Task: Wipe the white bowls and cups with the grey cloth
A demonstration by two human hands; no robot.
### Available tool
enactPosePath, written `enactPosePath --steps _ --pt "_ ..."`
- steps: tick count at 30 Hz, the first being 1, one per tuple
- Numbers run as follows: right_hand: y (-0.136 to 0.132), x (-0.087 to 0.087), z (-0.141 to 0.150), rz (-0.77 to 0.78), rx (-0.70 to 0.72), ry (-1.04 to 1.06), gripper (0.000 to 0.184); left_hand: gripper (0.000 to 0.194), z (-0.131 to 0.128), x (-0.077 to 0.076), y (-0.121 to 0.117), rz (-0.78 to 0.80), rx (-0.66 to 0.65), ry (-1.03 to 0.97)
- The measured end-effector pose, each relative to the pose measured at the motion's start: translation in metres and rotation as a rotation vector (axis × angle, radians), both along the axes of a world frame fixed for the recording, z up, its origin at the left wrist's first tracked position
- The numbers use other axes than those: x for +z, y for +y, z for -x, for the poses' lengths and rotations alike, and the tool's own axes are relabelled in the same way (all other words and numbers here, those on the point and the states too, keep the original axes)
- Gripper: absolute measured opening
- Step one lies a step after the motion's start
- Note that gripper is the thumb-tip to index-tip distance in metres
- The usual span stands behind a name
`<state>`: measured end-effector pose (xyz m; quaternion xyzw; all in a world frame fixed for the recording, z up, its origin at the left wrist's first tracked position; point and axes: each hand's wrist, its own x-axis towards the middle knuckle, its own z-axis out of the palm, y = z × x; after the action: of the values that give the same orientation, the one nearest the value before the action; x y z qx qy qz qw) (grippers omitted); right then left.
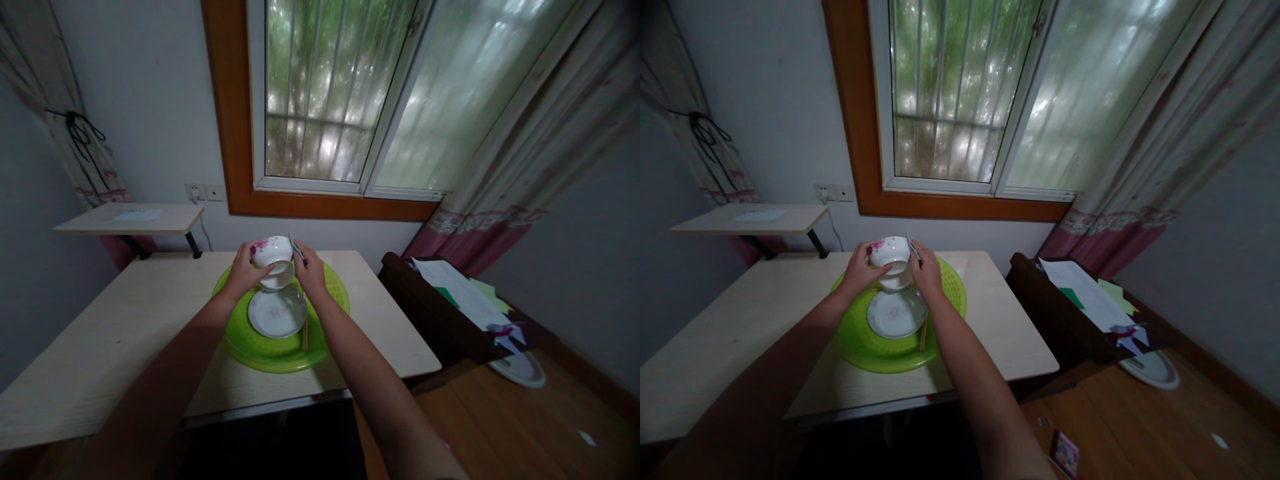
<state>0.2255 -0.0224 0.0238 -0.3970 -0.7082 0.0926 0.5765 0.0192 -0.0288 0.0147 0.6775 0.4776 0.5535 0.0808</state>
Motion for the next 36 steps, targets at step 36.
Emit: enactPosePath --steps 36 --pt "0.002 -0.001 0.002 0.022 0.041 0.013 0.039 0.07 0.002 -0.006 0.006 -0.013 0.015 -0.06"
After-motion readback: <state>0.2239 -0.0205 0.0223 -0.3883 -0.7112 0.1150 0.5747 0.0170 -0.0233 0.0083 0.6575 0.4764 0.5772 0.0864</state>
